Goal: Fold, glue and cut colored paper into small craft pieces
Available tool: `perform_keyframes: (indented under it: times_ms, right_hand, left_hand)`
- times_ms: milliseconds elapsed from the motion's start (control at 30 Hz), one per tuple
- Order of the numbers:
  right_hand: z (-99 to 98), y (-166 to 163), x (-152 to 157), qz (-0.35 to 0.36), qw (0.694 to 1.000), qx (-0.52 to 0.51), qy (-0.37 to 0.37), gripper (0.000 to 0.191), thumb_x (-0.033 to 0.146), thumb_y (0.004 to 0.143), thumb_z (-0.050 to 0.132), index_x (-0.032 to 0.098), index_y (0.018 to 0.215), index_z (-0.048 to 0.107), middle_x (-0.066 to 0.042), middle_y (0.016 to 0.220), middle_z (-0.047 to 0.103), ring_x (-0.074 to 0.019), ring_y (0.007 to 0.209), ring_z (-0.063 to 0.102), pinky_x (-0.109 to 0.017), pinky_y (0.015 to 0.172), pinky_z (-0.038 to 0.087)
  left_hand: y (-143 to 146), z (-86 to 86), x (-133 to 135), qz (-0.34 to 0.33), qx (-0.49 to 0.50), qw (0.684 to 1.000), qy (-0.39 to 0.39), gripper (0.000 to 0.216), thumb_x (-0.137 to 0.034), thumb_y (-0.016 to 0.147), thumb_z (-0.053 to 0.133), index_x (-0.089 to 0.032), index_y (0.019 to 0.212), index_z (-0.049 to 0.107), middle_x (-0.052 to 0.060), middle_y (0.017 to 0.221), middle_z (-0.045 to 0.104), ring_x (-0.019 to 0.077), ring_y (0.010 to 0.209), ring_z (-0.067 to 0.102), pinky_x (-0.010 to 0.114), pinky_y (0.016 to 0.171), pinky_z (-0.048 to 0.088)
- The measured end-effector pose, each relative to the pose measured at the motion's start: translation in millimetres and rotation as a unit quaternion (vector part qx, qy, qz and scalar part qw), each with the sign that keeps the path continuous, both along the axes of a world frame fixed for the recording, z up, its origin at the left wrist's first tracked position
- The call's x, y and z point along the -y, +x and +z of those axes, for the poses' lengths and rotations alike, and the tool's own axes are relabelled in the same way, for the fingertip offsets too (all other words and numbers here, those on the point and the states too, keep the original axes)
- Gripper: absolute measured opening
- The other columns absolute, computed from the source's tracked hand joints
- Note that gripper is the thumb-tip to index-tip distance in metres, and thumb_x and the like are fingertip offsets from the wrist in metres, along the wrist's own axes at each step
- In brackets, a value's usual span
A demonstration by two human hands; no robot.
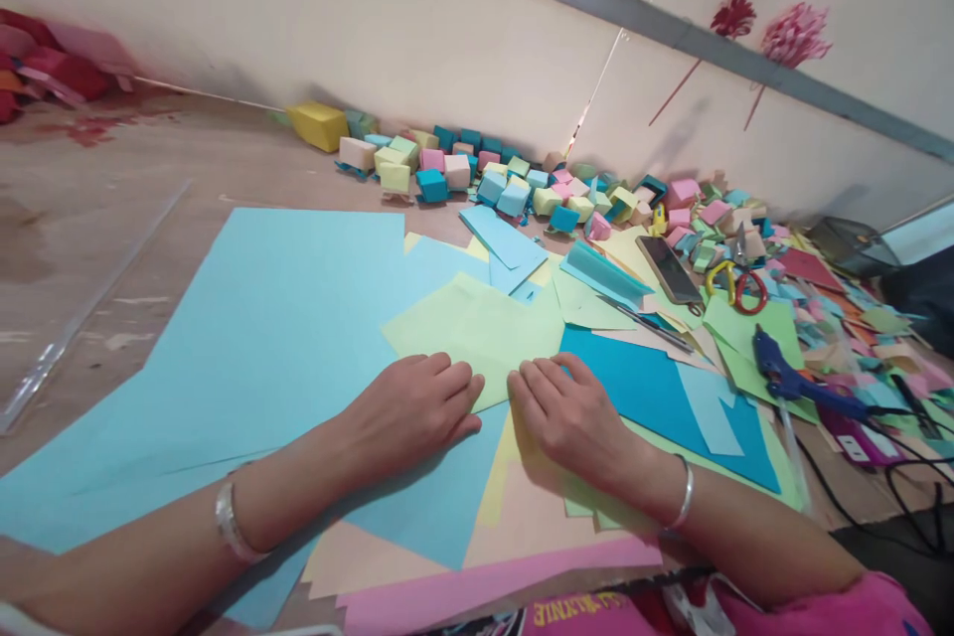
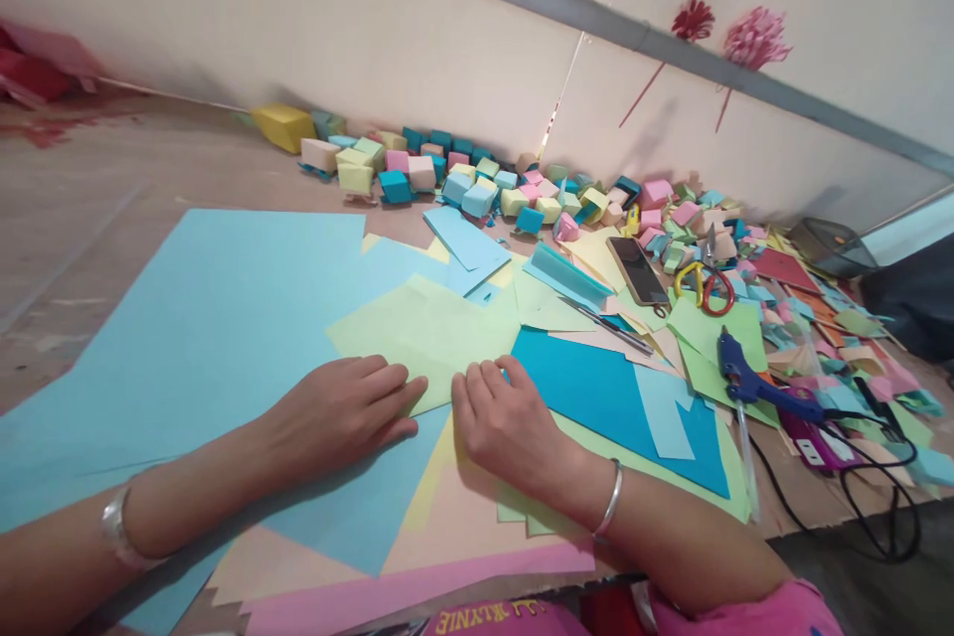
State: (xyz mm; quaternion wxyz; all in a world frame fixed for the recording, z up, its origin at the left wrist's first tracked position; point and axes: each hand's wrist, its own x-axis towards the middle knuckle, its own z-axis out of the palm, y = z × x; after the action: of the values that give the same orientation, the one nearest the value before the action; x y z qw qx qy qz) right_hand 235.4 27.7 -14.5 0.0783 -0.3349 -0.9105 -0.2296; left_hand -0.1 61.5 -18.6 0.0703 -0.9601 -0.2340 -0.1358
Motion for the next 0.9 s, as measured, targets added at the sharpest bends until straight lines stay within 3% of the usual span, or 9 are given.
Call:
perform_keyframes:
  times_ms: [200,367,467,567,700,800,900]
  right_hand:
    - [-2.3,-1,-4,0.015,0.998,-0.048,-0.029,0.019,0.005,0.09,0.048,0.008,0.1,0.064,-0.01,0.084,0.066,-0.0209,0.083,0.06,-0.04,0.078,0.044]
    - [9.1,7,-6,0.051,0.978,-0.201,0.013,0.033,0.007,0.092,0.043,0.008,0.122,0.057,-0.016,0.113,0.067,-0.0265,0.111,0.059,-0.044,0.089,0.046]
    - [13.2,21,-18,0.025,0.955,-0.296,0.016,0.044,0.004,0.09,0.039,0.013,0.132,0.051,-0.015,0.116,0.066,-0.0248,0.112,0.059,-0.042,0.088,0.049]
    - [13.4,37,-35,0.003,0.943,-0.328,-0.053,0.054,-0.001,0.087,0.035,0.018,0.135,0.049,-0.014,0.119,0.064,-0.024,0.114,0.058,-0.043,0.092,0.051]
    - [9.8,50,-46,0.025,0.943,-0.25,-0.218,0.069,-0.006,0.079,0.034,0.02,0.142,0.043,-0.013,0.139,0.052,-0.0253,0.13,0.046,-0.049,0.103,0.045]
    - [7.1,47,-40,0.083,0.934,-0.192,-0.288,0.061,-0.001,0.083,0.042,0.021,0.14,0.046,-0.012,0.145,0.047,-0.0256,0.135,0.04,-0.049,0.105,0.042]
    - [6.1,39,-32,0.138,0.916,-0.179,-0.332,0.047,0.007,0.087,0.048,0.023,0.131,0.055,-0.009,0.136,0.056,-0.0219,0.126,0.049,-0.043,0.102,0.044]
  left_hand:
    - [2,3.1,7,0.011,-0.002,0.997,0.08,0.014,-0.025,0.093,0.052,-0.015,0.086,0.058,0.001,0.066,0.052,0.0174,0.058,0.049,0.031,0.049,0.032]
    - [-2,14.6,7,0.011,0.01,0.991,0.131,0.011,-0.015,0.093,0.05,-0.014,0.085,0.058,0.0,0.064,0.055,0.0161,0.057,0.053,0.03,0.048,0.037]
    - [-12,23.5,10,0.021,0.023,0.991,0.13,0.015,-0.006,0.091,0.046,-0.014,0.093,0.058,0.002,0.071,0.062,0.015,0.065,0.06,0.026,0.053,0.044]
    - [-28,25.8,20,0.032,0.041,0.991,0.119,0.021,-0.003,0.09,0.045,-0.014,0.102,0.058,0.005,0.086,0.07,0.0161,0.077,0.067,0.027,0.062,0.051]
    - [-47,14.5,45,0.083,0.106,0.986,0.1,0.022,-0.006,0.09,0.05,-0.011,0.11,0.056,0.009,0.095,0.073,0.0186,0.088,0.07,0.029,0.074,0.056]
    - [-54,4.7,66,0.114,0.127,0.984,0.044,0.026,-0.007,0.09,0.051,-0.01,0.116,0.054,0.01,0.101,0.073,0.0186,0.097,0.07,0.028,0.082,0.057]
    - [-55,2.7,81,0.139,0.124,0.982,-0.013,0.026,-0.006,0.091,0.049,-0.011,0.116,0.053,0.012,0.109,0.071,0.0194,0.104,0.067,0.03,0.088,0.056]
